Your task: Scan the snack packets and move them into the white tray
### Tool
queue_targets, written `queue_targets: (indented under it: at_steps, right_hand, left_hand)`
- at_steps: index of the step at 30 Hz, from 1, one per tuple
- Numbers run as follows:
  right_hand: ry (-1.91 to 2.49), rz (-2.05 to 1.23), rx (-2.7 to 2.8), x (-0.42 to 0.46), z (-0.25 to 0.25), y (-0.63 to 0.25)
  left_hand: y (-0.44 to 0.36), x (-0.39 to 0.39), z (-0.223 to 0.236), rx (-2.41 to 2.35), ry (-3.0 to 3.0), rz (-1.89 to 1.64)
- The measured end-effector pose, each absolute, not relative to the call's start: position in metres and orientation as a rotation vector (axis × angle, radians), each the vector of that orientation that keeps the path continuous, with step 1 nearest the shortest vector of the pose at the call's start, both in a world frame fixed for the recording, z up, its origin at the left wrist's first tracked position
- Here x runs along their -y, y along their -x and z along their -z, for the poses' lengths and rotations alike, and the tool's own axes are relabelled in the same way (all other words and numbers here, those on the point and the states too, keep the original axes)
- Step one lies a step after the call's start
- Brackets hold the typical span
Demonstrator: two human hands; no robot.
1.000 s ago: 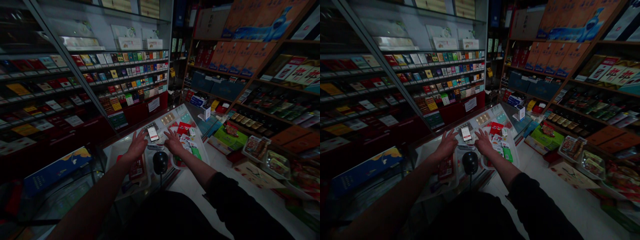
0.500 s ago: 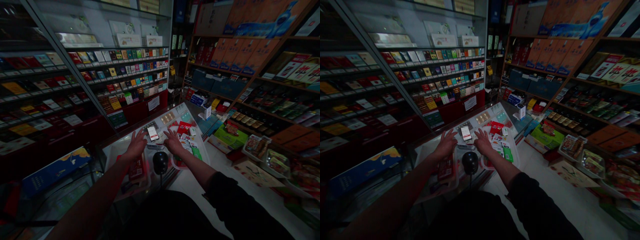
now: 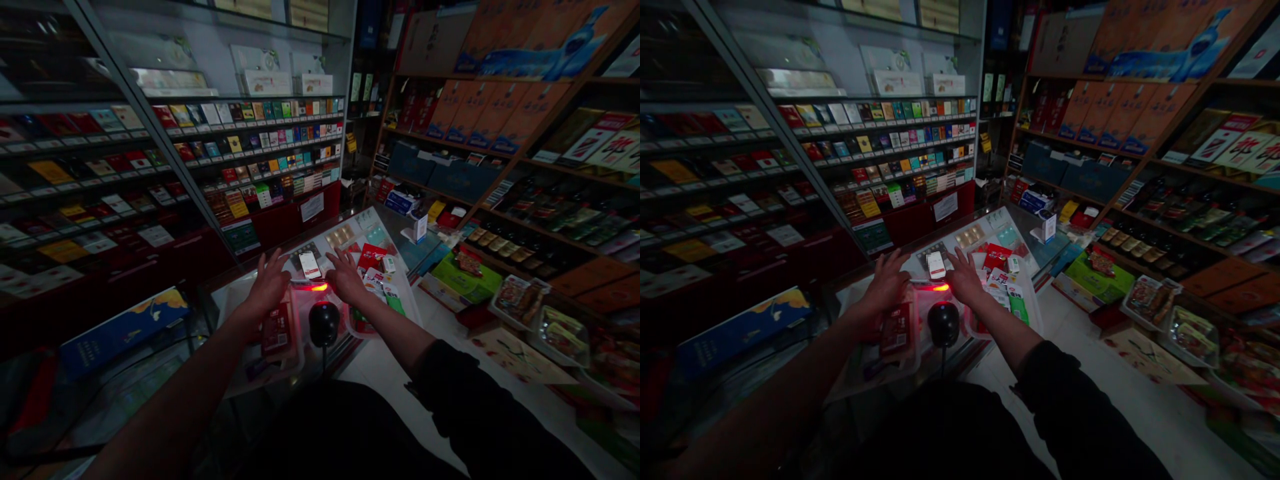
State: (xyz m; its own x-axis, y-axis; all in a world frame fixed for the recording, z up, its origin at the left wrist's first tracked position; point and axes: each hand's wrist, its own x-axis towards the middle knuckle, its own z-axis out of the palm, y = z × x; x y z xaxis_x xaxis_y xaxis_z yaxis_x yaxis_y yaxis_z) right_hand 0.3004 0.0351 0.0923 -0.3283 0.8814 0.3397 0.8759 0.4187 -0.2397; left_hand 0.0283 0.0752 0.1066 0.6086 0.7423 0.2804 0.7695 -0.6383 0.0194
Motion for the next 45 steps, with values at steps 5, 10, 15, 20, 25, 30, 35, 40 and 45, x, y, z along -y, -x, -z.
queue_targets:
  at_steps: [5,10,15,20,25,30,35,40,45]
  right_hand:
    - [1.468,-0.01,2.275,-0.038,-0.096,-0.282]
    - [1.418,-0.019,2.305,-0.04,-0.101,-0.258]
    - [1.325,-0.035,2.335,-0.039,-0.102,-0.229]
    - [1.295,-0.029,2.381,-0.036,-0.095,-0.199]
    - [1.303,-0.048,2.464,-0.028,-0.083,-0.176]
    - [1.279,-0.039,2.572,-0.011,-0.069,-0.162]
    - [1.279,-0.016,2.65,0.009,-0.067,-0.153]
    - [1.315,-0.065,2.736,0.029,-0.069,-0.149]
    - [1.428,-0.084,2.701,0.047,-0.073,-0.147]
  left_hand:
    - [-0.011,-0.069,-0.113,1.303,2.664,0.4]
    - [0.014,-0.062,-0.115,1.379,2.606,0.374]
    - [0.043,-0.054,-0.118,1.492,2.569,0.331]
    - [0.068,-0.043,-0.121,1.566,2.532,0.283]
    - [0.082,-0.034,-0.113,1.587,2.51,0.232]
    - [0.087,-0.025,-0.094,1.651,2.58,0.0]
    - [0.088,-0.017,-0.087,1.649,2.647,-0.288]
    - [0.077,-0.014,-0.1,1.698,2.707,-0.527]
    - [0.059,-0.01,-0.112,1.65,2.669,-0.425]
